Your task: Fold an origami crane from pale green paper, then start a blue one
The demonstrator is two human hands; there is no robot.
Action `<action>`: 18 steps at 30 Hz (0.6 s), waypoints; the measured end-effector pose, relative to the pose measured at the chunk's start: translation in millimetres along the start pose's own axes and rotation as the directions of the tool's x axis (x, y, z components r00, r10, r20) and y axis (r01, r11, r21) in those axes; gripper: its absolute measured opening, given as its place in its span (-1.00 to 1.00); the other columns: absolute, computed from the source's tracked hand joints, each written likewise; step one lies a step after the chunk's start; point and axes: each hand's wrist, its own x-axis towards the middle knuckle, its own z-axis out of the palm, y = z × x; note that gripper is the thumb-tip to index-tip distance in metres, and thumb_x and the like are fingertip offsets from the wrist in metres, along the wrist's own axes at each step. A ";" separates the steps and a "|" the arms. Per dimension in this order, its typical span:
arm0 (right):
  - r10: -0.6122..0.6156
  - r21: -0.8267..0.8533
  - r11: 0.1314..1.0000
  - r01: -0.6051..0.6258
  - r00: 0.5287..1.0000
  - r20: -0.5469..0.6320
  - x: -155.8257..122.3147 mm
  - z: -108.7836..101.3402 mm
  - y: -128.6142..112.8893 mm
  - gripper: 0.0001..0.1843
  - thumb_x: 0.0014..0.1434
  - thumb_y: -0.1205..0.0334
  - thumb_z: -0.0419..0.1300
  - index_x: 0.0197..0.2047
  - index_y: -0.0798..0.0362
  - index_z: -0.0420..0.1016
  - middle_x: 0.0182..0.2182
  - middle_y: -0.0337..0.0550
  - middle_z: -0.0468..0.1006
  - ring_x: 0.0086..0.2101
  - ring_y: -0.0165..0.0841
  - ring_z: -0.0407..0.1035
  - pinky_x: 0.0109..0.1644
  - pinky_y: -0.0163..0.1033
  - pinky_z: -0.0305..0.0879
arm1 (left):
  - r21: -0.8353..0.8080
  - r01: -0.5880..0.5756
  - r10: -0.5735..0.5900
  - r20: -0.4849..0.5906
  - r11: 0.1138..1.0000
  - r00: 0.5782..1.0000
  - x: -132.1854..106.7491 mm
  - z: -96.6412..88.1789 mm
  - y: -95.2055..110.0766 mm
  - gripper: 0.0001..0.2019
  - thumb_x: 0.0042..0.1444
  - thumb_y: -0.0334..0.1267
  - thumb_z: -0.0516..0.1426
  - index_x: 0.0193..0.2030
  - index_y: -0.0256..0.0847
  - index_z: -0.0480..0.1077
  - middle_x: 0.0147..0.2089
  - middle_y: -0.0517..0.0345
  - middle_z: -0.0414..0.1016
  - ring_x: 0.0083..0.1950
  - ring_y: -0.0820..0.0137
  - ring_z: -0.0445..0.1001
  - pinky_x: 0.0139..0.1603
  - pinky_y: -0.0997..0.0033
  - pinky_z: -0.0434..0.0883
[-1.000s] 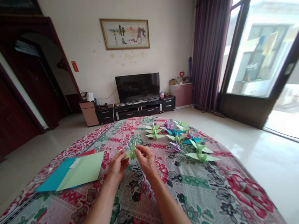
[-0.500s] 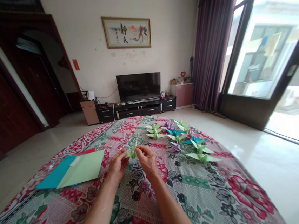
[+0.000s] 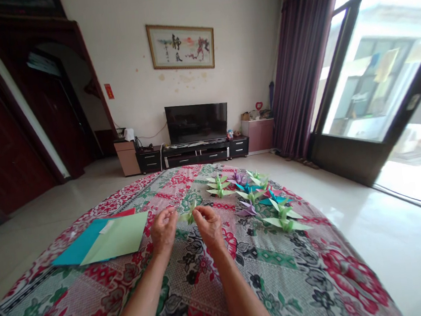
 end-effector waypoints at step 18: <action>-0.145 -0.149 0.977 0.152 0.988 0.052 1.8 -2.0 2.2 -0.75 0.04 0.09 0.16 -0.37 0.10 0.53 -0.47 -0.16 0.52 -0.43 -0.38 0.36 -0.33 -0.32 0.29 | 0.278 -0.598 0.465 0.420 0.752 0.779 -7.0 6.6 0.2 -0.89 0.03 -0.30 0.12 -0.38 -0.21 0.48 -0.34 0.11 0.52 -0.24 0.38 0.47 -0.14 0.37 0.40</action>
